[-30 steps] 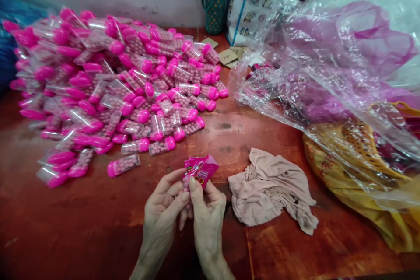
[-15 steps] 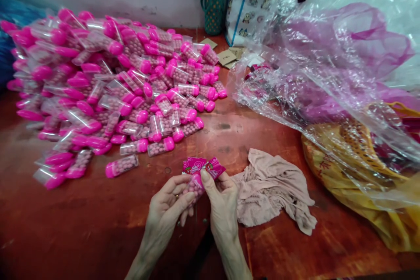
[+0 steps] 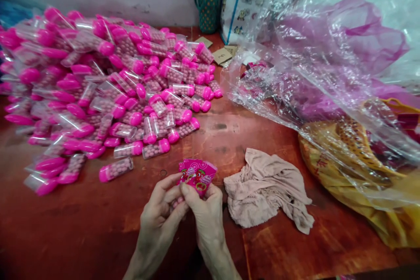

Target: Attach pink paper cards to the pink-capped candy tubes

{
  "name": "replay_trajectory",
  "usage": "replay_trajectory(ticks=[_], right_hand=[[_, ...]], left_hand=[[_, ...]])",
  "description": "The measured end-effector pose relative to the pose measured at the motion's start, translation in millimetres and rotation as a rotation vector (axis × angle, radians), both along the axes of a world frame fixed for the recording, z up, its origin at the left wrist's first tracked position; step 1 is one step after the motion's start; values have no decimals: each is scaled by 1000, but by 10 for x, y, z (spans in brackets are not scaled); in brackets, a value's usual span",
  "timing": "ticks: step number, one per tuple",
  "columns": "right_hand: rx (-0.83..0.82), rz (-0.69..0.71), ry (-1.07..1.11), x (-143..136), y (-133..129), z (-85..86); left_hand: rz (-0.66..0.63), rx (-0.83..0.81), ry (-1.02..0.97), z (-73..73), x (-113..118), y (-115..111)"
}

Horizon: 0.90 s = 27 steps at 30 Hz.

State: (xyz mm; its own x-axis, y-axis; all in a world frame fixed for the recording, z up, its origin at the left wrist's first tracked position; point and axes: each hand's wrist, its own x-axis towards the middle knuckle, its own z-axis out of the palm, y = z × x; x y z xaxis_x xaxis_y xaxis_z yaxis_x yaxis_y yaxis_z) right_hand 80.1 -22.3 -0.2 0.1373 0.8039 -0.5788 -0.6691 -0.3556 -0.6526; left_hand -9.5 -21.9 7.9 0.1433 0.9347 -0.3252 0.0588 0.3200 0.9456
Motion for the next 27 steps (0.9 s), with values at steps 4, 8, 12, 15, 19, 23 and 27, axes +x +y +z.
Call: replay_trajectory(ticks=[4, 8, 12, 15, 19, 23, 27], right_hand=[[6, -4, -86, 15, -17, -4], [100, 66, -120, 76, 13, 44], [105, 52, -189, -21, -12, 46], [89, 16, -225, -105, -59, 28], [131, 32, -219, -47, -62, 78], [155, 34, -200, -9, -19, 105], [120, 21, -250, -141, -38, 16]], left_hand=[[81, -129, -123, 22, 52, 49], [84, -178, -253, 70, 69, 126], [147, -158, -297, 75, 97, 119], [224, -136, -325, 61, 120, 96], [192, -149, -366, 55, 94, 116], [170, -173, -341, 77, 78, 131], [283, -149, -323, 87, 131, 90]])
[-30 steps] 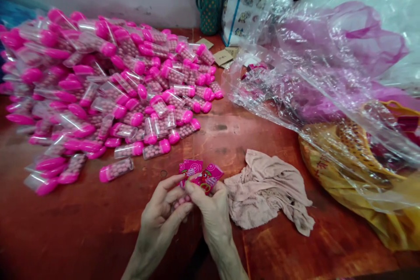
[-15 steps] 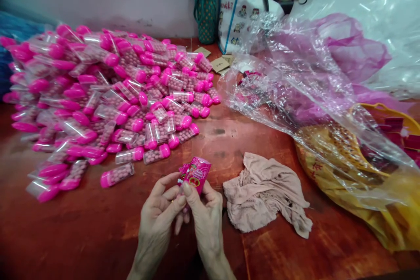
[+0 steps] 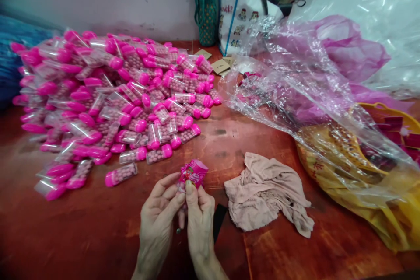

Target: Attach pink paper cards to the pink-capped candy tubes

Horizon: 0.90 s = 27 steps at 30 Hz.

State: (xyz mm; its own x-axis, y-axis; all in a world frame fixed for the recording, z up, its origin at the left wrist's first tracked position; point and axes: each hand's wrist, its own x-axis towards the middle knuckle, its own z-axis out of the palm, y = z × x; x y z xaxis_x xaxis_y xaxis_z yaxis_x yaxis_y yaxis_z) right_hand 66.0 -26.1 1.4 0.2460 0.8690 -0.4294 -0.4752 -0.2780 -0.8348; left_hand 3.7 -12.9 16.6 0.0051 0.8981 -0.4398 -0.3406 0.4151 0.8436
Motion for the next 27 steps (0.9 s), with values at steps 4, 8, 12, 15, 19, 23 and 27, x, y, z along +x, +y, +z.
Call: replay_trajectory(ticks=[4, 8, 12, 15, 19, 23, 27], right_hand=[[-26, 1, -2, 36, 6, -3], [-51, 242, 14, 240, 72, 122], [-53, 417, 1, 263, 72, 170], [14, 392, 10, 195, 16, 123], [74, 413, 0, 159, -43, 102], [60, 362, -147, 133, -85, 140], [39, 218, -279, 79, -162, 92]], left_hand=[[-76, -41, -1, -29, -59, 6], [-123, 42, 214, -48, -258, 91], [-163, 16, 117, -24, -273, 140], [-206, -139, -142, 27, -160, 156], [-142, -175, -283, 90, -81, 206], [-105, -128, -269, 115, -62, 211], [-44, -68, -218, 141, -22, 148]])
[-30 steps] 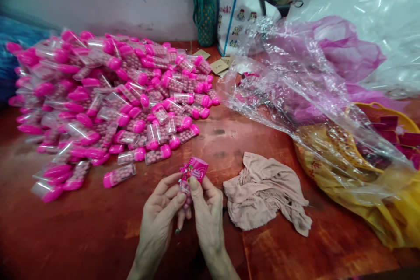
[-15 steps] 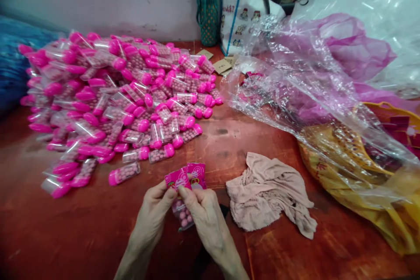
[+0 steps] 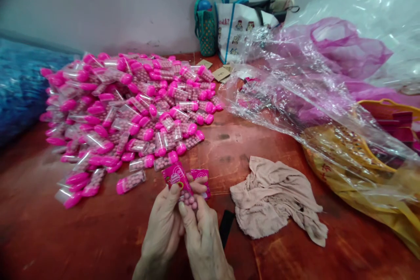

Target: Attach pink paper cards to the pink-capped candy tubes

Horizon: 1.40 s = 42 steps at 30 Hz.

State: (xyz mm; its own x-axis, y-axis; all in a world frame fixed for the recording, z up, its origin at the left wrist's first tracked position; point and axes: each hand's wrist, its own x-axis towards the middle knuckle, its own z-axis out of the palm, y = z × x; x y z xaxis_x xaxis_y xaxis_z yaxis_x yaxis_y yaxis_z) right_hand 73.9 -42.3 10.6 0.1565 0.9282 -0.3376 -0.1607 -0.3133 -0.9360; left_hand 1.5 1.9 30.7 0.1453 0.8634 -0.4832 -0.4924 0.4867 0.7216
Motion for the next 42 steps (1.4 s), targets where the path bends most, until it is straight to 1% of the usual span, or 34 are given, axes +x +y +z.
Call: replay_trajectory(ticks=[2, 5, 6, 10, 12, 15, 17, 20, 21, 23, 25, 28, 31, 32, 34, 37, 39, 42], right_hand=[[-6, -15, -38, -16, -32, -33], [11, 39, -66, -21, -58, -42], [22, 37, -78, -20, -64, -35], [26, -40, -127, -24, -90, -8], [24, -62, -104, -32, -92, 2], [1, -54, -31, -48, -68, 30], [-21, -12, 26, -59, -44, 65], [-19, 93, 129, -61, -26, 124], [-15, 101, 144, -54, -29, 138], [-13, 64, 125, -31, -47, 152], [-6, 45, 75, -8, -77, 143], [21, 89, 17, 0, -132, 94], [16, 14, -96, -20, -186, 20], [14, 5, -132, -27, -195, -3], [20, 34, -169, -33, -188, -35], [32, 99, -123, -32, -119, -37], [42, 109, -66, -33, -64, -27], [43, 104, -10, -47, -23, -46]], left_hand=[[0, 5, -1, 13, 19, -30], [-7, -4, -9, 12, 49, -61], [-7, -7, -8, 6, 60, -70], [1, -22, -5, -31, 69, -113], [8, -38, -13, -37, 33, -134], [0, -58, -40, -16, -60, -147], [5, -59, -47, 14, -115, -141], [24, -67, -34, 59, -151, -118], [25, -76, -28, 71, -151, -110], [33, -92, -12, 88, -141, -98], [46, -95, 9, 97, -126, -93], [49, -83, 38, 107, -96, -108], [48, -54, 57, 112, -52, -143], [47, -45, 63, 110, -35, -155], [43, -42, 84, 96, -10, -174], [13, -46, 103, 49, -4, -185], [-11, -37, 97, 13, -15, -186], [-14, -21, 105, -23, -16, -191]])
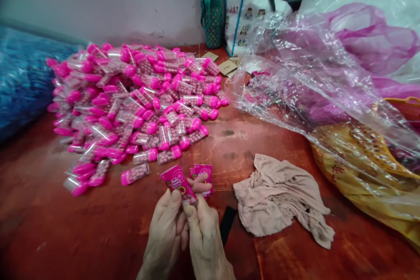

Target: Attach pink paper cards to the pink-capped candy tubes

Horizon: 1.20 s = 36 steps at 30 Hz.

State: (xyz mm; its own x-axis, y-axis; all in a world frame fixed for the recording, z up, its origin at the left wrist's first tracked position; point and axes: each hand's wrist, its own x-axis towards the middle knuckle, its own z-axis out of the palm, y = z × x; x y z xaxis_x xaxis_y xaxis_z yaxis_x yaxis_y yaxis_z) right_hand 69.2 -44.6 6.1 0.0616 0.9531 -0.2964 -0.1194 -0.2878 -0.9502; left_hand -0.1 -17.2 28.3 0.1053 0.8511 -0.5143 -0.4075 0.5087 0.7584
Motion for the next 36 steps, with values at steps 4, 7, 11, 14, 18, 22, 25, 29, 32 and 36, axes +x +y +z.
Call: replay_trajectory(ticks=[4, 7, 11, 14, 18, 22, 25, 29, 32, 36], right_hand=[[-15, -5, 20, -25, -8, -84], [-43, -14, 12, -22, -8, -129], [-37, 54, 32, 16, 2, -148], [3, 101, 0, 36, -18, -158], [24, 54, -124, 33, -69, -178], [50, 73, -124, 21, -81, -197], [18, 94, -89, 10, -65, -209], [2, 98, -33, -7, -38, -202], [18, 114, -2, -6, -28, -191], [12, 91, -18, 11, -20, -170]], left_hand=[[-18, 6, 15, -8, 37, -7], [-15, -7, 16, -25, 37, 0], [-56, 1, -47, -104, -51, 1], [-62, 36, -74, -141, -113, -16], [1, 1, 8, -88, -80, -50], [65, 4, 29, -53, -1, -74], [93, 16, 39, -81, 19, -87], [108, 27, 57, -118, 20, -109], [120, 35, 60, -130, 32, -120], [117, 24, 80, -145, 47, -112]])
